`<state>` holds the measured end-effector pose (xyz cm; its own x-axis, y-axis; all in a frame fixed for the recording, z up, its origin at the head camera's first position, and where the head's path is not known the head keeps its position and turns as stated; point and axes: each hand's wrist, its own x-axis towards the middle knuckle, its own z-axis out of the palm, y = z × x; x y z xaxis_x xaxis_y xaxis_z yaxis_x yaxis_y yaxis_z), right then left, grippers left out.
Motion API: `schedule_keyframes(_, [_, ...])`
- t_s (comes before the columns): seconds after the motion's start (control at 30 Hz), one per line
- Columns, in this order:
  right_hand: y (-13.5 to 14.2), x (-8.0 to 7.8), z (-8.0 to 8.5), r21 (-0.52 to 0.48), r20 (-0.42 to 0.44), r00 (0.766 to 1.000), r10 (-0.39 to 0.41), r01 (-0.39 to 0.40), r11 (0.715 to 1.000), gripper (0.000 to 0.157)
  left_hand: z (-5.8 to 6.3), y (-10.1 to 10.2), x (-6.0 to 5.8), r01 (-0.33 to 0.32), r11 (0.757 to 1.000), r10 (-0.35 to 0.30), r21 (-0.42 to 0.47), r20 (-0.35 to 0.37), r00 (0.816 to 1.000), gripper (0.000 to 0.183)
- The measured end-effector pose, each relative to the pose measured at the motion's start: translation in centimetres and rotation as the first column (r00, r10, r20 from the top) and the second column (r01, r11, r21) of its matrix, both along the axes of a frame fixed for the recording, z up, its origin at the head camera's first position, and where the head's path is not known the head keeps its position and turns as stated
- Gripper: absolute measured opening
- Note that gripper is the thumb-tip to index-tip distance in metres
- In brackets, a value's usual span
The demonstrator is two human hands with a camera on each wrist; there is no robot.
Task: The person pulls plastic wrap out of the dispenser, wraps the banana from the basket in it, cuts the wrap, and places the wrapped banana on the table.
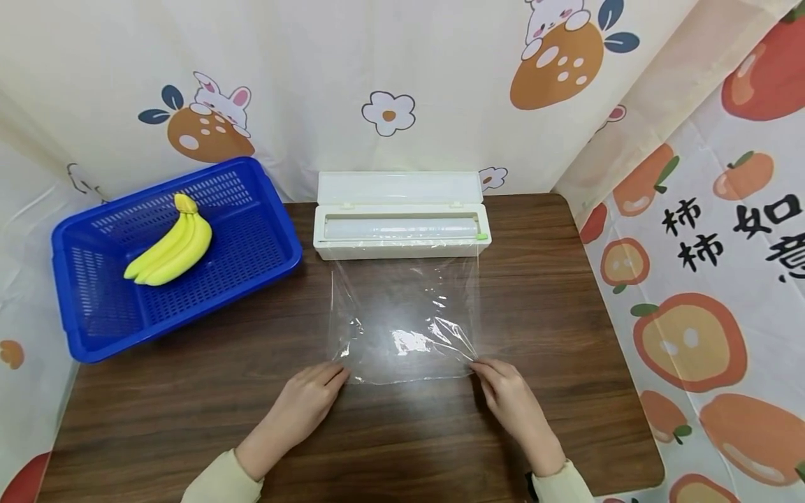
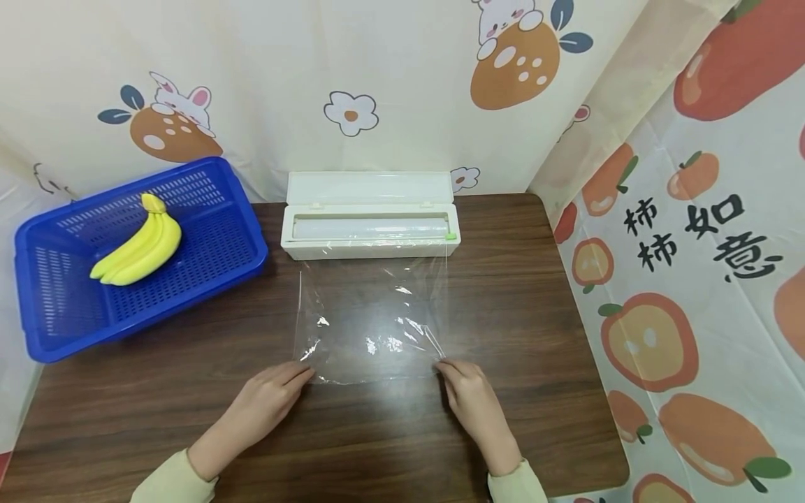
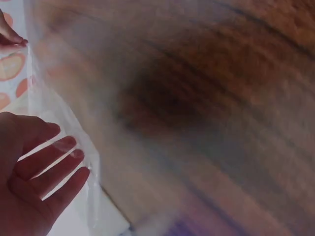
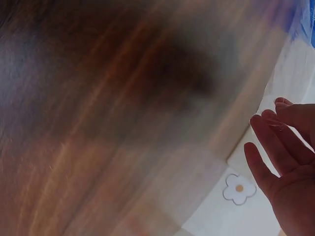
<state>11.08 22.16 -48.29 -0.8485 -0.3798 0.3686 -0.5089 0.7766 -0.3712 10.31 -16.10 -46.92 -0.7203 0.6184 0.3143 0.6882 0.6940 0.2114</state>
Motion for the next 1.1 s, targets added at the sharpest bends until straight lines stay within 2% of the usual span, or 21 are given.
schedule_keyframes(0.1, [-0.1,-0.2,-0.7,0.017,0.004,1.0,0.008,-0.008,1.0,0.033,-0.5,0.1,-0.1,-0.009,1.0,0.009,-0.018,0.01,1.0,0.033])
schedule_keyframes(0.33, [-0.2,-0.4,-1.5,0.023,-0.008,1.0,-0.001,0.001,1.0,0.034,-1.4,0.2,-0.3,-0.037,0.999,0.037,-0.02,-0.017,0.999,0.031])
schedule_keyframes(0.53, [-0.2,-0.5,-1.6,0.038,-0.018,1.0,-0.003,0.004,0.999,0.039,-2.0,0.4,-0.4,-0.042,0.999,0.041,-0.004,-0.087,0.995,0.023])
schedule_keyframes(0.7, [0.0,-0.4,-1.6,0.072,-0.03,1.0,0.009,-0.007,0.997,0.039,-2.3,0.6,-0.5,-0.031,0.999,0.035,0.031,-0.158,0.987,0.059])
schedule_keyframes(0.83, [0.2,-0.3,-1.5,0.094,-0.023,1.0,0.015,-0.013,0.995,0.038,-2.5,0.7,-0.4,-0.026,0.999,0.03,0.03,-0.168,0.985,0.068])
schedule_keyframes(0.9, [0.2,-0.2,-1.5,0.104,-0.017,1.0,0.015,-0.013,0.995,0.038,-2.5,0.7,-0.3,-0.021,1.0,0.023,0.017,-0.158,0.987,0.065])
schedule_keyframes(1.03, [0.3,0.0,-1.4,0.115,-0.003,1.0,0.015,-0.015,0.993,0.035,-2.6,0.5,0.0,-0.006,1.0,0.003,-0.023,-0.13,0.991,0.039])
schedule_keyframes(1.1, [0.4,0.0,-1.4,0.12,0.003,1.0,0.014,-0.014,0.993,0.034,-2.6,0.4,0.0,0.0,0.999,-0.005,-0.042,-0.123,0.992,0.035])
